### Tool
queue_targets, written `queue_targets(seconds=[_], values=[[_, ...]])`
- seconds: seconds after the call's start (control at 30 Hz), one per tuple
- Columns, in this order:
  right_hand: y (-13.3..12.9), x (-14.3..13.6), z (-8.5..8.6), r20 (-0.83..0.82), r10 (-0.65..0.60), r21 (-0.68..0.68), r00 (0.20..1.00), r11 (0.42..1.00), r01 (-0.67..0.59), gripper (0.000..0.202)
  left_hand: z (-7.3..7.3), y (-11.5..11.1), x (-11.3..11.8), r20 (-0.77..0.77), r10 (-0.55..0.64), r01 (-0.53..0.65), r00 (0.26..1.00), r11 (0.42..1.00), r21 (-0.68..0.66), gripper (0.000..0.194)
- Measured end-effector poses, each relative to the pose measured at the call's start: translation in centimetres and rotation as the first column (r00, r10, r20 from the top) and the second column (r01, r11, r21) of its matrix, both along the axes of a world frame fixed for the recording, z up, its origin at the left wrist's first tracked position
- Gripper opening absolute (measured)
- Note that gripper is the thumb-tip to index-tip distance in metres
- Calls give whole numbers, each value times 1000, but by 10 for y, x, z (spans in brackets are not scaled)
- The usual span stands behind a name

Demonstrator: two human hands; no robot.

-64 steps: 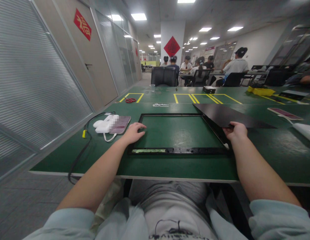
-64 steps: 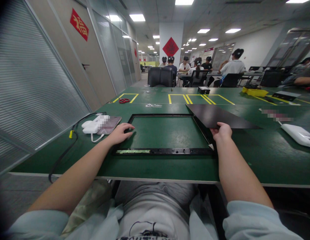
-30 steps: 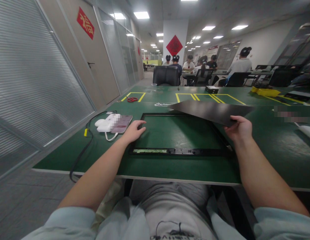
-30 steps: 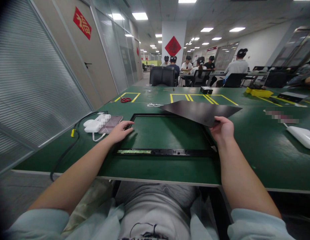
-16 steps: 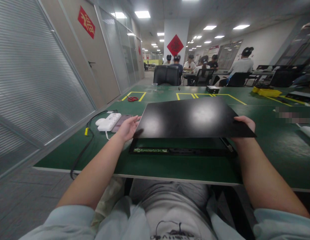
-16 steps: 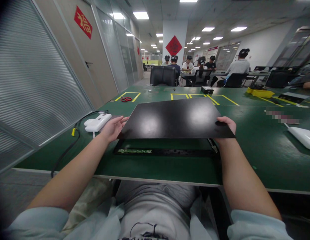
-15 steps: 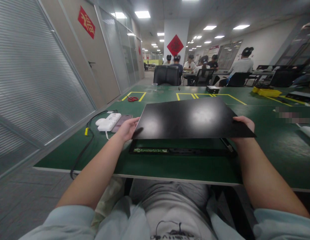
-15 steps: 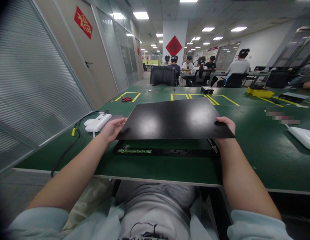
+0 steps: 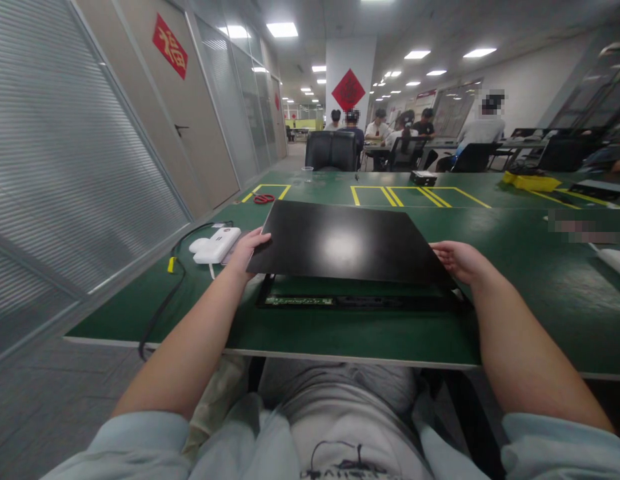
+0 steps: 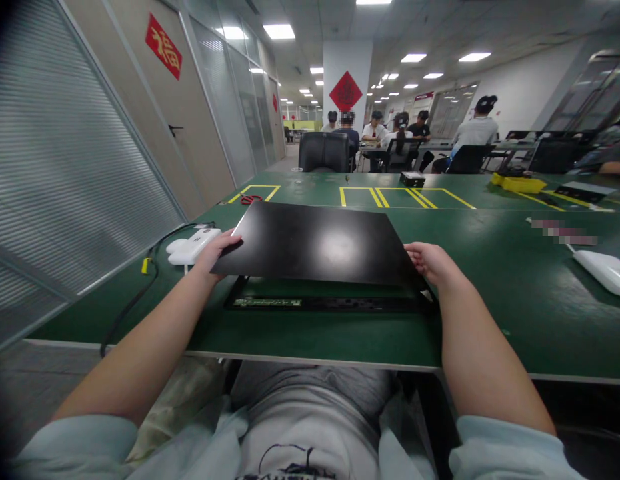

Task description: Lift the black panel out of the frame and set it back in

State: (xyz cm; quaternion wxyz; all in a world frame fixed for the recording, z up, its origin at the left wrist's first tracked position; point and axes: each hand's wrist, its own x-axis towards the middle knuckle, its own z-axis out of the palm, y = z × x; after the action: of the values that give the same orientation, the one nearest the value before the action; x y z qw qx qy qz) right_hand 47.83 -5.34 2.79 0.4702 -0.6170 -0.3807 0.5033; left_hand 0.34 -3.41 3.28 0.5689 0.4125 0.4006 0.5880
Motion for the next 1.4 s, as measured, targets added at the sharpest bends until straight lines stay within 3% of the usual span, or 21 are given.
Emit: queue_targets(seconds=[0.13,0.37,0.53,0.83,1.13,1.27,1.4], values=[[2,1,-4,-32,-60,-24,998,998,59,17,3,-3,3,3,43,-43,999,999,-17,35],[1,-5,-6,176,-186,-19,967,981,192,34,1,-2,3,-22,39,-40,999,999,-34,28],[3,-2,-9,246,-200,-5,949,978,207,40,-1,-4,5,-29,24,-25,999,999,-41,30],[-1,-4,-6,278,-123,-32,953,990,137,24,1,-4,8,-10,43,-43,999,997,-70,30],[-3,-3,-6,388,-193,28,901,980,198,9,-4,-6,12,-25,25,-27,999,995,-98,35],[-4,-1,-5,405,-229,52,885,972,227,9,-5,-8,15,-49,-20,14,999,993,-118,41],[-3,1,-5,450,-250,50,857,966,255,11,-5,-10,19,-90,-31,16,995,986,-167,36]])
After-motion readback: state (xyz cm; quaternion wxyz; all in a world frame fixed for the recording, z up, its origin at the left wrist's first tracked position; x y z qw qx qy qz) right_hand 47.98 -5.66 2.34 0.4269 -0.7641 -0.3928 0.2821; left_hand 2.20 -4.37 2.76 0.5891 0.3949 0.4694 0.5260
